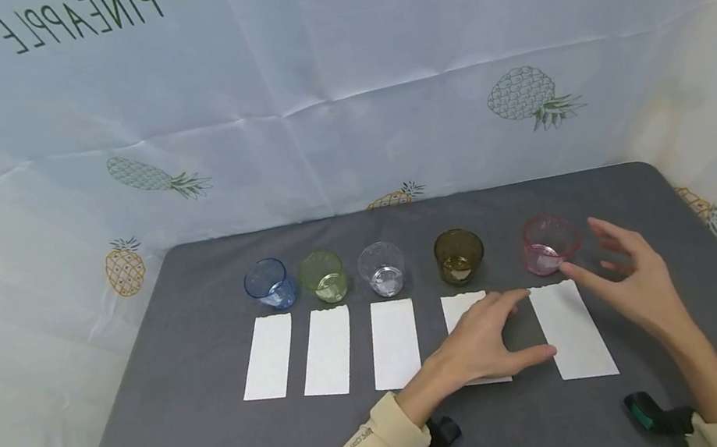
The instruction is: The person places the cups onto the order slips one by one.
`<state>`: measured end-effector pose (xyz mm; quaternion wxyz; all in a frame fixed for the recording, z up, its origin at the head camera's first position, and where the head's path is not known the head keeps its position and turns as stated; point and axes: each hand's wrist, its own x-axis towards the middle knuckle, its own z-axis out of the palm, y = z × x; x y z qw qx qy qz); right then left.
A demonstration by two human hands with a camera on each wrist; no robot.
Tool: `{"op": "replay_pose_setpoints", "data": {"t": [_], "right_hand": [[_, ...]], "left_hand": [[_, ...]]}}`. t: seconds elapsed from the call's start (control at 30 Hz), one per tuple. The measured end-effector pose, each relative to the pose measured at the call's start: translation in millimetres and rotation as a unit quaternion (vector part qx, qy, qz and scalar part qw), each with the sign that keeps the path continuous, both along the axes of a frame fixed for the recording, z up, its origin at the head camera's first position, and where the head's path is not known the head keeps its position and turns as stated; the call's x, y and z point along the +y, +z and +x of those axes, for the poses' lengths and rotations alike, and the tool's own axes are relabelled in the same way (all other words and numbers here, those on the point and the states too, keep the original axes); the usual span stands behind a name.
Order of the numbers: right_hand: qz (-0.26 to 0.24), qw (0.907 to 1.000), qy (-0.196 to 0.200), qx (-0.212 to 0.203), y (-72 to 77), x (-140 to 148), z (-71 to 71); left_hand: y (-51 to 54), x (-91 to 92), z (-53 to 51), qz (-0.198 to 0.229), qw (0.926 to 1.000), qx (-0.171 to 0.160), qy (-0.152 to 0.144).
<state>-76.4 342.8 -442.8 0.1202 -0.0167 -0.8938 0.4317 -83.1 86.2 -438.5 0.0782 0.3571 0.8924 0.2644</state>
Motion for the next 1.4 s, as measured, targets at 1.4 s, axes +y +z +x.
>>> {"op": "replay_pose_setpoints", "data": {"t": [1.4], "right_hand": [[-0.025, 0.9967, 0.014, -0.076, -15.1, -10.9, -30.2]], "left_hand": [[-30.7, 40.0, 0.0, -0.137, 0.9839, 0.109, 0.034]]}}
